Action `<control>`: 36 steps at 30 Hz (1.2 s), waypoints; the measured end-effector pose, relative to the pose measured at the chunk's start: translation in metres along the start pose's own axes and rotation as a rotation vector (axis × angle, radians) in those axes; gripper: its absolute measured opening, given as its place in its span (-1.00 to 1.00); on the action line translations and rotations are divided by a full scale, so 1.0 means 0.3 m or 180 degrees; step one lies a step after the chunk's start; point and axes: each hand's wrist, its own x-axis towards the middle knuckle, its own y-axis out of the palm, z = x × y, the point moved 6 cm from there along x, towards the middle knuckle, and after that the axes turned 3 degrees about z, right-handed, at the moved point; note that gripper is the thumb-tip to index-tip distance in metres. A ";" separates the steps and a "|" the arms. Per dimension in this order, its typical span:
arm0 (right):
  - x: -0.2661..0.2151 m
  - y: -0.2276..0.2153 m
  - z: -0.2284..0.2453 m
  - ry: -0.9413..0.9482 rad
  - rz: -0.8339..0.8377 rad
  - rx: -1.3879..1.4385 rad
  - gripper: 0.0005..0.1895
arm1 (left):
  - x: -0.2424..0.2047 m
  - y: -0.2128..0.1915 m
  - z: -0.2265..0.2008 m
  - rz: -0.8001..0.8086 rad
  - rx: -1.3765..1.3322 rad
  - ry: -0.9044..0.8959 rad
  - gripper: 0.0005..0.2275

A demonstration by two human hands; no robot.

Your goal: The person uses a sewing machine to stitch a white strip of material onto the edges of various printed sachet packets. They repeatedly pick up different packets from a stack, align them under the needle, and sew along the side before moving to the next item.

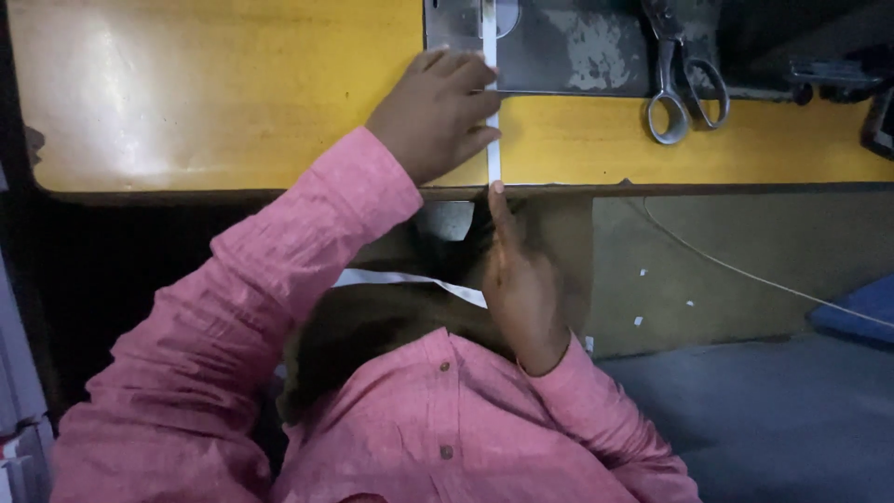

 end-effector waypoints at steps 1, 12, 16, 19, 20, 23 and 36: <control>0.000 -0.002 -0.005 0.0111 0.0018 0.0071 -0.24 | -0.010 0.010 -0.018 0.0131 -0.0026 -0.0004 -0.82; 0.009 -0.047 0.027 0.0306 -0.0315 0.0405 -0.45 | -0.099 0.040 -0.113 -0.0399 -0.0224 -0.0083 -0.70; 0.030 -0.028 0.004 0.0030 -0.0306 0.0290 -0.40 | -0.059 -0.003 -0.095 0.0229 0.0217 -0.0182 -0.75; 0.062 -0.053 0.019 -0.0127 -0.0358 0.0358 -0.41 | -0.033 -0.003 -0.067 0.0273 0.0198 -0.0254 -0.77; 0.070 -0.059 0.024 -0.0202 -0.0358 0.0460 -0.41 | -0.028 -0.002 -0.056 0.0278 0.0141 -0.0327 -0.77; 0.110 -0.085 0.036 -0.0173 -0.0231 0.0451 -0.39 | -0.008 0.001 -0.033 0.0204 0.0352 -0.0322 -0.77; 0.275 -0.209 0.124 -0.0067 -0.0126 -0.0283 -0.46 | 0.069 0.025 0.092 0.0356 0.0426 -0.0475 -0.72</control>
